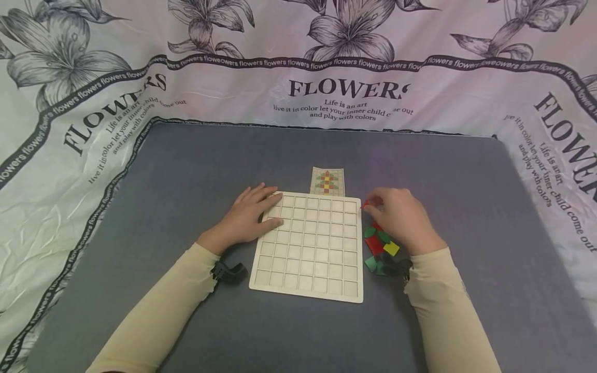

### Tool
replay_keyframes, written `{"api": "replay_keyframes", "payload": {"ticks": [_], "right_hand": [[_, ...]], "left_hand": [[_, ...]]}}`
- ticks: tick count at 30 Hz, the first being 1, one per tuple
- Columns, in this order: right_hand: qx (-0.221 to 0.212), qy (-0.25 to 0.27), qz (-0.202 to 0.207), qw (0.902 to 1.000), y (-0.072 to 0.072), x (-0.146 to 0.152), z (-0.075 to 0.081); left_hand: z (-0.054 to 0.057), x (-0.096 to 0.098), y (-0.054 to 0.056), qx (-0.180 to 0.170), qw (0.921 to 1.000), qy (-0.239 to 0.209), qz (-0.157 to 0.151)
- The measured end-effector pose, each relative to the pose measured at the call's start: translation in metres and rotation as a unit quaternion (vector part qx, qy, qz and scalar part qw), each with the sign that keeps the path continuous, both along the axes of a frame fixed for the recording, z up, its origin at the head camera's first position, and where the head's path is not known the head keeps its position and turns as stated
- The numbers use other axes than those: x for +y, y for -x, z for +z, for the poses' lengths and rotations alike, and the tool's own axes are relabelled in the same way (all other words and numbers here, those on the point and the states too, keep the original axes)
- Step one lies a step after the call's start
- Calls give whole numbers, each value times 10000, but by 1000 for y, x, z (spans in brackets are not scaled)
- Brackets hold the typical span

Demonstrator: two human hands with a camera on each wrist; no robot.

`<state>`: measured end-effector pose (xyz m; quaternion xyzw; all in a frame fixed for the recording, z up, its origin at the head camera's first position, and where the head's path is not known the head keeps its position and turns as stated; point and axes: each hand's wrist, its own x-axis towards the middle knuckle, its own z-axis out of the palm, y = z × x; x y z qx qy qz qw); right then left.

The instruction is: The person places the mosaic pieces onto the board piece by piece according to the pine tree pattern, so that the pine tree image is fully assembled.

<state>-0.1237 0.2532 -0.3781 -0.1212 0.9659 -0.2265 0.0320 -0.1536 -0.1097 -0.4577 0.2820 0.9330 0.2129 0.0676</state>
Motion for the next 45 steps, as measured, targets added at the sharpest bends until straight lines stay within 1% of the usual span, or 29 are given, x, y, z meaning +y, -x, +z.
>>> {"api": "replay_keyframes", "payload": {"ticks": [3, 7, 12, 21, 27, 31, 36, 41, 45], "right_hand": [[-46, 84, 105, 9999, 5, -11, 1], [-239, 155, 178, 9994, 13, -26, 3], [-289, 224, 345, 9987, 20, -43, 3], [-314, 261, 530, 9978, 33, -65, -13], [-459, 326, 595, 9966, 40, -78, -24], [-434, 352, 685, 9961, 43, -83, -32], [-373, 414, 719, 9959, 42, -85, -39], [-299, 371, 792, 9957, 43, -86, -43], [-159, 258, 931, 9952, 43, -87, -43]], "left_hand": [[1, 0, -1, 29, 10000, 12, -8], [2, 1, -1, -7, 10000, 53, 20], [3, 2, -2, -53, 10000, 58, 55], [1, 3, -3, -58, 9999, 40, 71], [0, 3, -3, -13, 9999, 43, 122], [-1, 4, -2, -4, 9999, 55, 131], [-1, 4, -2, -5, 9999, 47, 132], [-1, 5, -2, -16, 9999, 41, 139], [-2, 4, -2, -12, 9999, 35, 167]]}}
